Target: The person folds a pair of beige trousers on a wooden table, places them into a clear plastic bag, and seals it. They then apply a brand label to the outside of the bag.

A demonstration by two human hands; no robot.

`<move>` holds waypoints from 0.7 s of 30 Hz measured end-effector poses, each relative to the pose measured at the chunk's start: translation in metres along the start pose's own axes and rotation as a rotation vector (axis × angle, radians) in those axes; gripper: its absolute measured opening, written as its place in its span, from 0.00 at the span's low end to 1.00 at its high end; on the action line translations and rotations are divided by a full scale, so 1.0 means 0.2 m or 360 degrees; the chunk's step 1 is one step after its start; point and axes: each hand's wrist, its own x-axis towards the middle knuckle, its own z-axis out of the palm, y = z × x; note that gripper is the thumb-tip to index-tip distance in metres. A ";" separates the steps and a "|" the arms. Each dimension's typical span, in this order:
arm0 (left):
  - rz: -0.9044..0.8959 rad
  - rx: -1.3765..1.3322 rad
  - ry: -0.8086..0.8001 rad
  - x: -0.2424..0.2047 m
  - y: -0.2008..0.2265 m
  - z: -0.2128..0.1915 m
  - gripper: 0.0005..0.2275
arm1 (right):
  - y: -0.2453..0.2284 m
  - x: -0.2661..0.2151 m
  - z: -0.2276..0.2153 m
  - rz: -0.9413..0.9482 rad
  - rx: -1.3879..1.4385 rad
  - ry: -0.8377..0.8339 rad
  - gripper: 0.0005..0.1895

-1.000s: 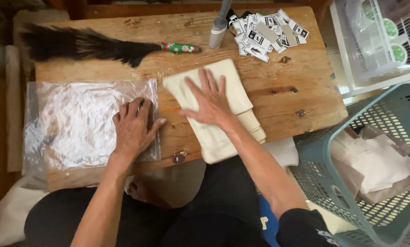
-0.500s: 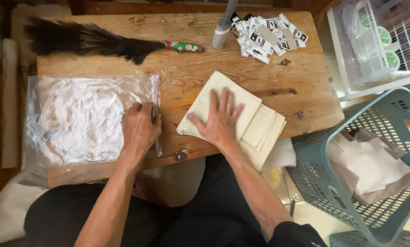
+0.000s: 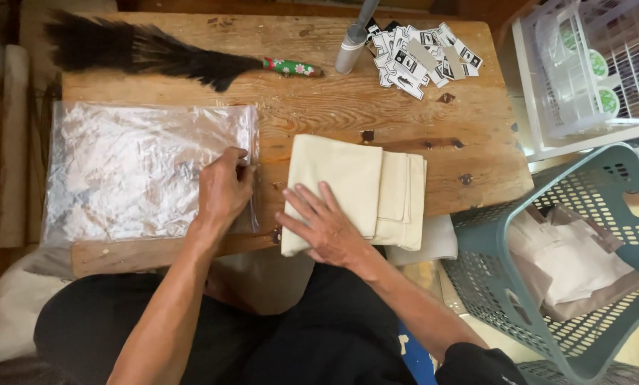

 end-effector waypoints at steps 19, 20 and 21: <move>-0.0289 -0.0195 -0.0117 0.02 -0.04 -0.03 0.10 | -0.03 0.12 0.11 -0.0287 0.0663 0.0936 0.27; -0.0309 -0.0220 -0.0067 0.01 -0.02 -0.04 0.10 | -0.04 0.12 0.09 -0.0325 0.0672 0.0877 0.25; -0.0332 -0.0247 -0.0017 0.00 0.00 -0.04 0.11 | -0.05 0.12 0.08 -0.0364 0.0681 0.0814 0.24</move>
